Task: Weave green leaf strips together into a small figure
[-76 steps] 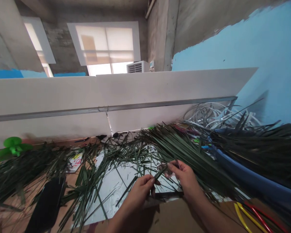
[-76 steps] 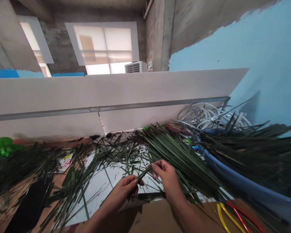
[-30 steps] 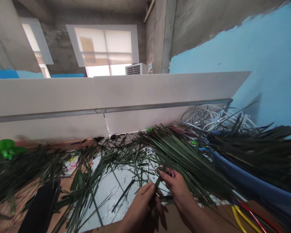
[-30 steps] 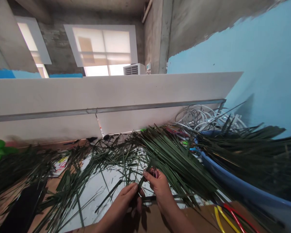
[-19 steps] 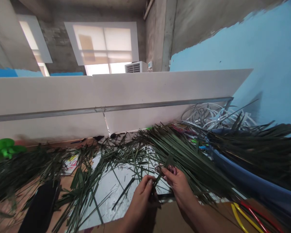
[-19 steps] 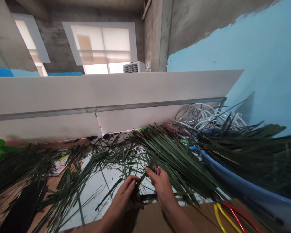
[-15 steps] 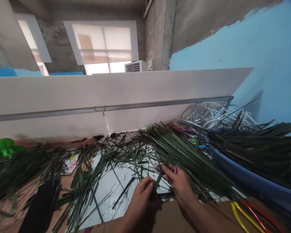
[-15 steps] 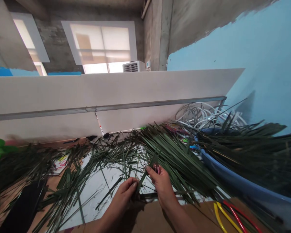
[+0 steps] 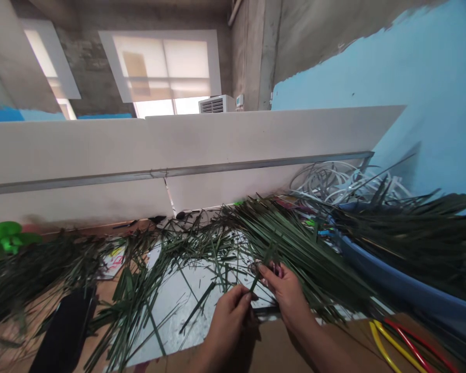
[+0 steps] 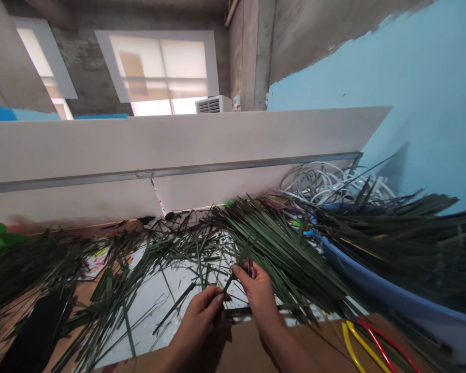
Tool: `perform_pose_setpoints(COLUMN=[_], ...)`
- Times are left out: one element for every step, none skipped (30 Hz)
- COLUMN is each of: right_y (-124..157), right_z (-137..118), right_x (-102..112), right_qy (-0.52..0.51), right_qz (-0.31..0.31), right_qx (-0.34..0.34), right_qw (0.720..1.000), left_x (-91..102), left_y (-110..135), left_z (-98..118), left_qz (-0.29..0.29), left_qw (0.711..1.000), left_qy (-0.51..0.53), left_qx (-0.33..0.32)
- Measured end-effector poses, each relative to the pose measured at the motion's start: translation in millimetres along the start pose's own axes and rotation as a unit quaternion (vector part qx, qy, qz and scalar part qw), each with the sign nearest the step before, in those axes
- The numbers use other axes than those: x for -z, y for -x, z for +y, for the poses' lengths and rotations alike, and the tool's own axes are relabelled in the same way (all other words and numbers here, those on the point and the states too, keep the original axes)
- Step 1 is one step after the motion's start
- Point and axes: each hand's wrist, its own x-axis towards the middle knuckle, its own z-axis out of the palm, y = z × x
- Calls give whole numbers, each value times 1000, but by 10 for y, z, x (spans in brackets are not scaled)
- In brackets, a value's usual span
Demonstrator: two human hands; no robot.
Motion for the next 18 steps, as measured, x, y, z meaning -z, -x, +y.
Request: perform_pose_setpoints(right_y=[12,28,47,68,87,102,112,115,111,102,88,72,56,42,29,18,8,-1], right_z=[15,35,57,79,99,115,123,124,117,103,84,62,40,18,-2,-19,-35,-49], right_x=[-9,-22,-37,-52,-66,-77,-83,-85,-81,-73,-62,-50,-37,-26,-15,-7,1,7], right_qy=[3,5,9,13,19,27,35,43,49,53,54,54,53,52,50,48,47,45], right_qz=[-10,-22,-38,-57,-77,-95,-107,-112,-108,-97,-83,-70,-58,-47,-36,-25,-16,-10], right_qx=[1,0,-2,-3,-4,-3,0,6,13,19,26,31,35,38,41,45,47,49], right_qw=[1000,1000,999,998,997,995,994,993,993,994,995,996,996,997,997,998,998,998], left_x=[-3,-4,-2,2,8,14,20,24,25,22,17,9,-1,-11,-20,-28,-36,-43], left_y=[1,0,-2,-6,-9,-13,-16,-19,-21,-22,-23,-23,-22,-19,-15,-10,-4,4], left_z=[21,39,53,61,63,56,42,23,1,-22,-40,-52,-56,-51,-39,-23,-5,11], left_qz=[4,12,24,36,45,48,50,48,46,43,40,37,33,30,27,25,23,22], left_qw=[1000,1000,999,999,998,998,998,997,997,997,997,997,997,997,998,998,998,998], left_qy=[0,2,7,9,6,-1,-10,-20,-29,-38,-44,-49,-50,-50,-48,-46,-44,-40], left_qx=[-7,-17,-21,-27,-34,-42,-47,-50,-51,-50,-49,-48,-46,-44,-43,-42,-42,-41])
